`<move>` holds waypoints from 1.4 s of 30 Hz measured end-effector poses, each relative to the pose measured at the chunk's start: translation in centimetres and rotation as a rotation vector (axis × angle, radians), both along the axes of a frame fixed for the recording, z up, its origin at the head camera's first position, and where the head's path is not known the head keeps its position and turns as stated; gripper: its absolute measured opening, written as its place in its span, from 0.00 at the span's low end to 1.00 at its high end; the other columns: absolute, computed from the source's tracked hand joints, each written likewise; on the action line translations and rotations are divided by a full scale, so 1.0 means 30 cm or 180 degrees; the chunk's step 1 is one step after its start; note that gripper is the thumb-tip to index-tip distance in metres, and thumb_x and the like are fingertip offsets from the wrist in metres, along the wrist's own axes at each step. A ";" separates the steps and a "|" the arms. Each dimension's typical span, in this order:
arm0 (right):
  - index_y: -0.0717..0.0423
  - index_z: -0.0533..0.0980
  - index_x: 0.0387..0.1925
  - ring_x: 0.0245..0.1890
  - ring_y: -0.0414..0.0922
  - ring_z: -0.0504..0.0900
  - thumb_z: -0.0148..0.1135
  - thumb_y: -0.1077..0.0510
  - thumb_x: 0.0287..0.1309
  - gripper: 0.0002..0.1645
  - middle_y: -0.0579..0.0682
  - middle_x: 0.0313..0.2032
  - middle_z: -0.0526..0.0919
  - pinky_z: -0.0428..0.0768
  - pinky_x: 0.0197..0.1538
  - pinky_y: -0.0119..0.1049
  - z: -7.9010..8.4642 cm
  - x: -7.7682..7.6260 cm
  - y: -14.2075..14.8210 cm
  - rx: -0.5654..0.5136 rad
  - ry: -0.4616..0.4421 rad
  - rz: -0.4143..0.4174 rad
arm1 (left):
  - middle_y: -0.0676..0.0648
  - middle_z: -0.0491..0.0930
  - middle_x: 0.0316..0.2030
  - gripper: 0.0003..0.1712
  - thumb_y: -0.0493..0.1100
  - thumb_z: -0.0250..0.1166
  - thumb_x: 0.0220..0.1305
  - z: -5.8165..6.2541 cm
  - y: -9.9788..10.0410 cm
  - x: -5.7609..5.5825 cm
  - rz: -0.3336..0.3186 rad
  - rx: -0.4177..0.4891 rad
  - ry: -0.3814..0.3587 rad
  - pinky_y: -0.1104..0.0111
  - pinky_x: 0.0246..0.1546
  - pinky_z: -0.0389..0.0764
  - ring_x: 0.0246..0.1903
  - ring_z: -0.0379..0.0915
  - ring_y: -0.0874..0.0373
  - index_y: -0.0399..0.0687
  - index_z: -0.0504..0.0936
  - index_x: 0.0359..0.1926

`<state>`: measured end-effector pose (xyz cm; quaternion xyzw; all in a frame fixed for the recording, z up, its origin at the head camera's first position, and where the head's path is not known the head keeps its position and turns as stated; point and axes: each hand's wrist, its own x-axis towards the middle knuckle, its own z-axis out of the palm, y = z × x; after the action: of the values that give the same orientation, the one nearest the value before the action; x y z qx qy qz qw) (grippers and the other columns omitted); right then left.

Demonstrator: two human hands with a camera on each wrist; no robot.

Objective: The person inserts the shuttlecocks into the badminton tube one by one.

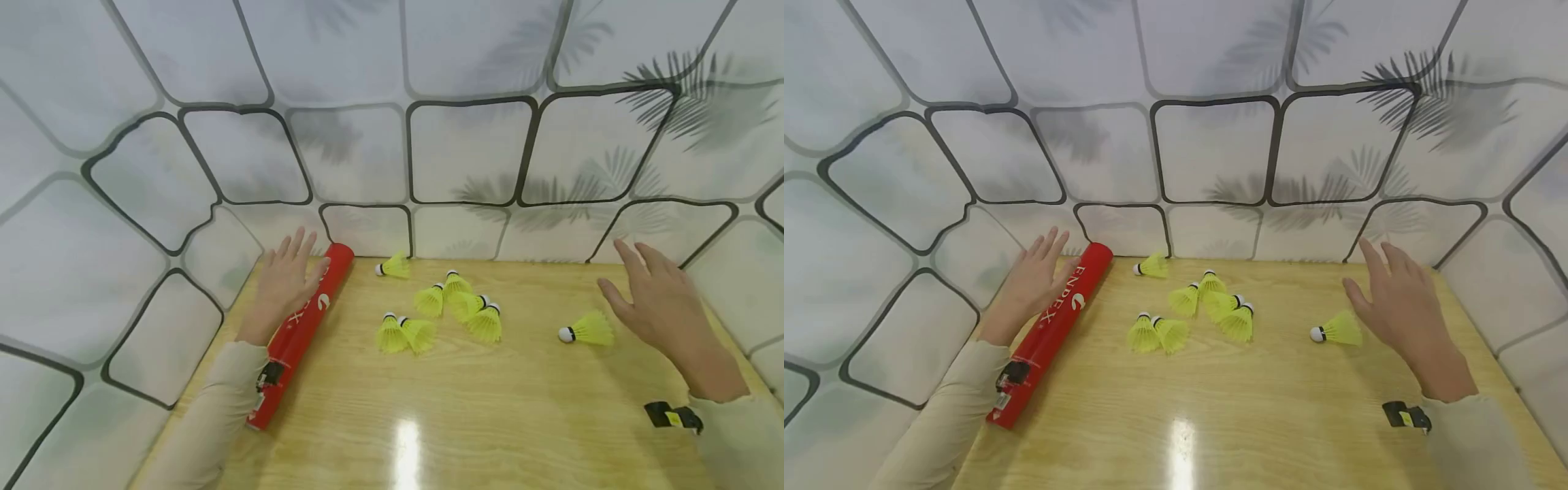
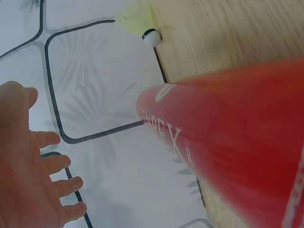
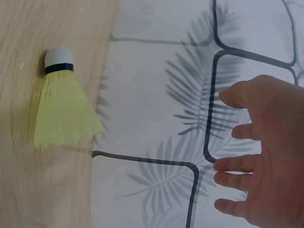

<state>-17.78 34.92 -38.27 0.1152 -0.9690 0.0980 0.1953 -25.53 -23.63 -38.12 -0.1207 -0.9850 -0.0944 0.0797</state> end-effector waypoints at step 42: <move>0.64 0.75 0.58 0.41 0.67 0.84 0.63 0.56 0.71 0.21 0.70 0.46 0.83 0.83 0.36 0.59 -0.217 0.091 0.051 -0.1166 -0.0953 0.0061 | 0.29 0.65 0.65 0.48 0.55 0.66 0.69 -0.258 0.139 -0.136 0.1006 0.0677 -0.0508 0.34 0.53 0.71 0.57 0.69 0.27 0.59 0.50 0.82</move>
<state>-15.05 36.44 -44.80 0.0712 -0.9521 0.2900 0.0661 -29.61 -19.47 -45.86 0.0523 -0.9793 -0.1934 0.0276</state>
